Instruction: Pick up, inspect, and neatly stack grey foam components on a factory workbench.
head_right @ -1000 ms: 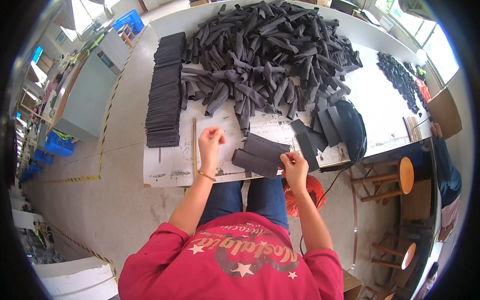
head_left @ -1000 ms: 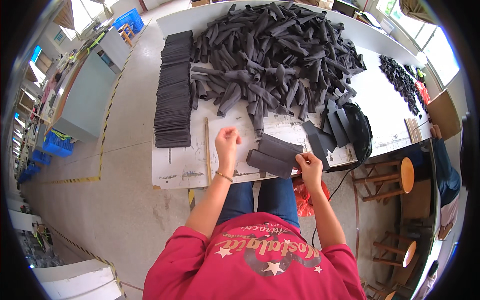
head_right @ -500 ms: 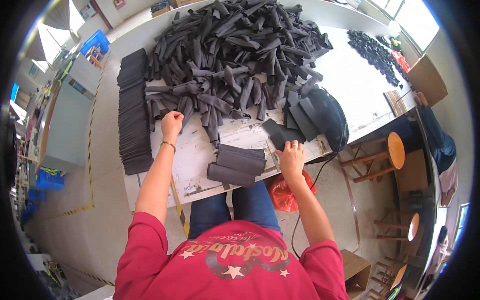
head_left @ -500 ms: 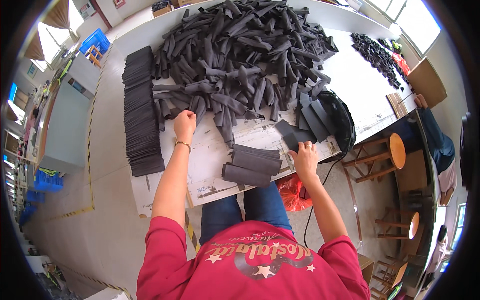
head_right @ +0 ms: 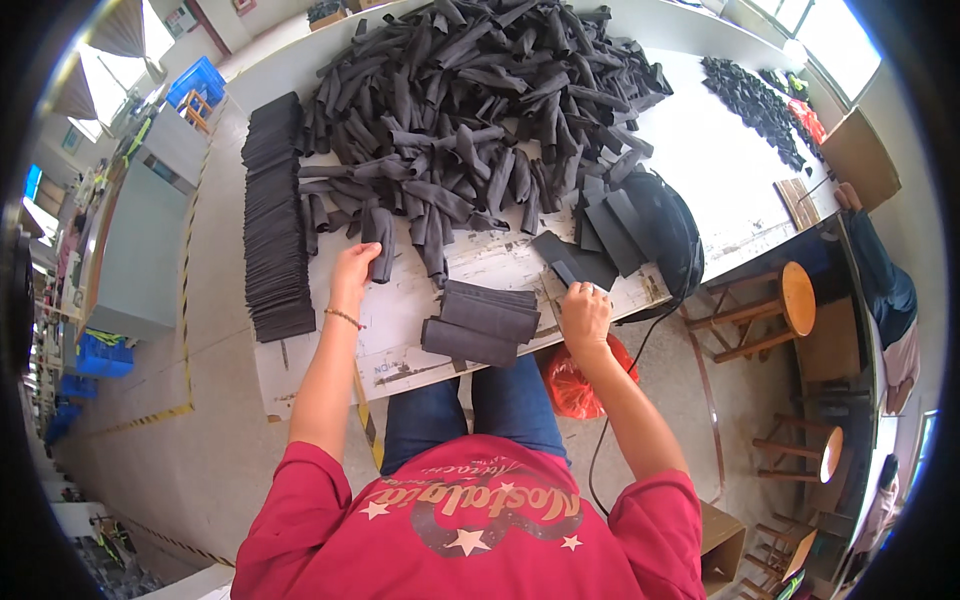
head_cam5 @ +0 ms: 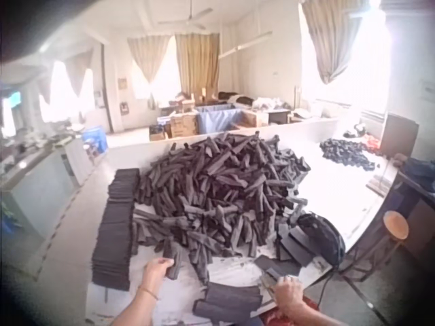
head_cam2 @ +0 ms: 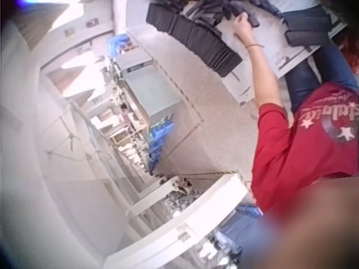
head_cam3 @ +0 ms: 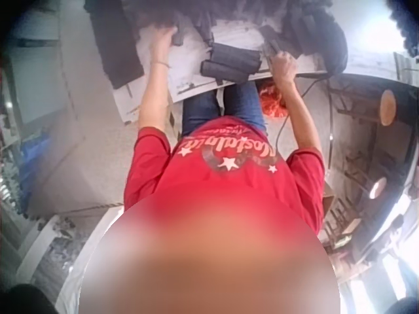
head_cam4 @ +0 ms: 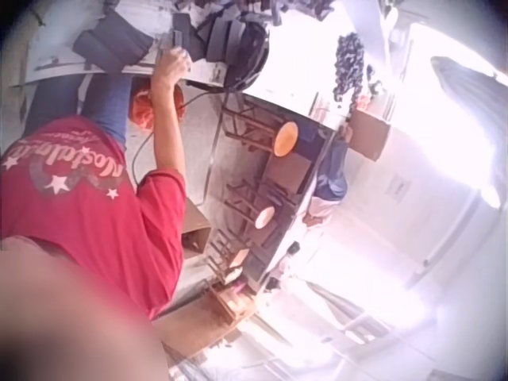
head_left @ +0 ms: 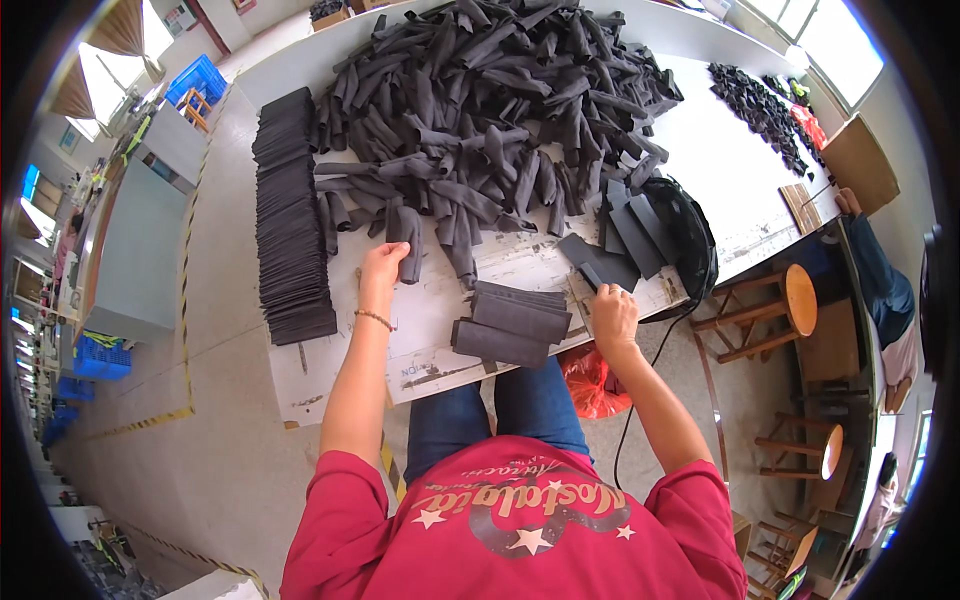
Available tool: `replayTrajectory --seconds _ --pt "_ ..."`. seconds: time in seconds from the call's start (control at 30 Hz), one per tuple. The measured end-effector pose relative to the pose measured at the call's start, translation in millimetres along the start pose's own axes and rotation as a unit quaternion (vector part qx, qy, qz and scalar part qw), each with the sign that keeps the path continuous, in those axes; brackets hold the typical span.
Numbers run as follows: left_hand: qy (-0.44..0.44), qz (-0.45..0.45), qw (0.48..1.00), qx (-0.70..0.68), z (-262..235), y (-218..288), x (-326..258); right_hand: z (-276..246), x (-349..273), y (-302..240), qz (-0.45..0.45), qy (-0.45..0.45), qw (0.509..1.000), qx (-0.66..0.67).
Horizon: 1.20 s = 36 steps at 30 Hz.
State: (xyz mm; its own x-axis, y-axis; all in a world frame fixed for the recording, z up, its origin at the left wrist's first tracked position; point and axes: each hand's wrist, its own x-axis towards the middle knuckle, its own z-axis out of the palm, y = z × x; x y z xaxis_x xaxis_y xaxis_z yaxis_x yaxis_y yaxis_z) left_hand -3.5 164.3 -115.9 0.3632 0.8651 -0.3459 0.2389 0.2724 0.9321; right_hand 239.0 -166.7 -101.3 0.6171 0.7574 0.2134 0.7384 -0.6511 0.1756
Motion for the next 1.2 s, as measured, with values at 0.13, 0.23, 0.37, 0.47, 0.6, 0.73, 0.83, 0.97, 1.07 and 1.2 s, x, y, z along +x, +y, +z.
replayTrajectory --seconds 0.13,0.23,0.37,0.47,0.6,0.73,0.83,0.97,1.07,1.2 --pt "-0.031 0.014 0.986 -0.161 10 8 -40 -20 8 20 0.000 0.083 0.988 0.127" --pt "-0.042 0.029 0.973 -0.227 16 24 -75 -34 12 25 0.009 0.161 0.937 0.310" --pt "-0.021 0.064 0.952 -0.298 23 30 -102 -59 13 8 0.044 0.170 0.803 0.570" --pt "-0.051 0.057 0.922 -0.379 30 35 -119 -98 -3 -15 0.032 0.027 0.775 0.631" --pt "-0.129 0.009 0.878 -0.462 37 35 -130 -114 -14 -43 -0.114 0.085 0.834 0.533" --pt "-0.149 -0.038 0.866 -0.476 39 40 -144 -128 -25 -61 -0.204 0.090 0.845 0.486" --pt "-0.148 -0.031 0.880 -0.451 36 47 -155 -137 -30 -71 -0.248 0.075 0.857 0.446" --pt "-0.151 -0.027 0.879 -0.451 37 45 -156 -135 -31 -76 -0.217 0.084 0.838 0.493" --pt "-0.158 -0.023 0.879 -0.449 37 44 -156 -145 -32 -79 -0.231 0.116 0.841 0.475" --pt "-0.190 -0.025 0.877 -0.442 40 46 -159 -151 -29 -82 -0.218 0.130 0.846 0.469"
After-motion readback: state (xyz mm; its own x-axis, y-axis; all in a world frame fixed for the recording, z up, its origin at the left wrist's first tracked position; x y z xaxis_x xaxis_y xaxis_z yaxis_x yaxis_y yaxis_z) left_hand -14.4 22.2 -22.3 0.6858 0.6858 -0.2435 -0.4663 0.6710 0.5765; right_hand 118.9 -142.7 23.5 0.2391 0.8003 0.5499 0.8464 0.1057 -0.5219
